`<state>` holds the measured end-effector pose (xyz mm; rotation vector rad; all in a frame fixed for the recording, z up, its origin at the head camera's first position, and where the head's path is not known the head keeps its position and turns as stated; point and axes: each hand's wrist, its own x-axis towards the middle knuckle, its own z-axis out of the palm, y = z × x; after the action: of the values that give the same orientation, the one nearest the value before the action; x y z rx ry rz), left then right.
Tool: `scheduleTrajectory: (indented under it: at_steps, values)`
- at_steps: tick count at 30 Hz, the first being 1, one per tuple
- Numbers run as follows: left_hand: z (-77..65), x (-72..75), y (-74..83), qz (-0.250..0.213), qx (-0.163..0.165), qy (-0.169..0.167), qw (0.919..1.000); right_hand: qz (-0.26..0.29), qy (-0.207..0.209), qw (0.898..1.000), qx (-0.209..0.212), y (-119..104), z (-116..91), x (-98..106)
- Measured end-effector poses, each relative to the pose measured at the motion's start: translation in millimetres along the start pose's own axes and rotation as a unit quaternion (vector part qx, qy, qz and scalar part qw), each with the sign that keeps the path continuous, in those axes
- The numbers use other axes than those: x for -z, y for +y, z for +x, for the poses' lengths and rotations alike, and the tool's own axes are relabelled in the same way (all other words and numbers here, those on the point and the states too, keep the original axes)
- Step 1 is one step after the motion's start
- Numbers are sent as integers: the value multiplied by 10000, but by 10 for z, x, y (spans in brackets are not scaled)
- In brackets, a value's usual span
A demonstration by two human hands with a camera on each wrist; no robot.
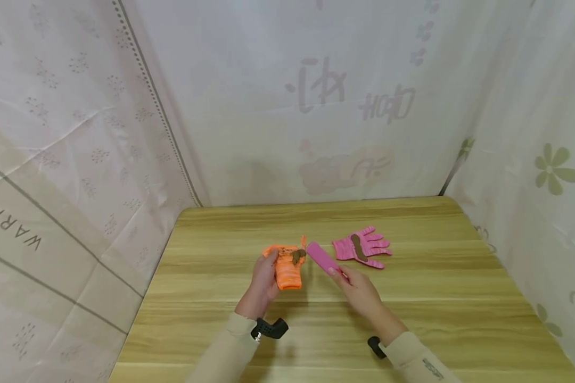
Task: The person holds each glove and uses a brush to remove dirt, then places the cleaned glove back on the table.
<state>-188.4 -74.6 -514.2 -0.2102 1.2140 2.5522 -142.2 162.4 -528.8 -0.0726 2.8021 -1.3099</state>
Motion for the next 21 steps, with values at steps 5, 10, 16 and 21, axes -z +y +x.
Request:
scheduleTrajectory:
  at_steps: [5, 10, 16, 21]
  values:
    - [-3, -41, -66, 156, 11, -348, 9993, 121, -34, 9997, 203, -240, -6, -40]
    - [-29, -117, -122, 292, 61, -336, 9990, 60, -119, 9995, 301, -386, -4, -104]
    - [-55, -125, -122, 418, 103, -222, 9988, 43, -116, 9996, 237, -301, 11, -161]
    - [-48, -67, -104, 351, 31, -117, 9993, 92, -145, 9998, 90, -219, 17, -148]
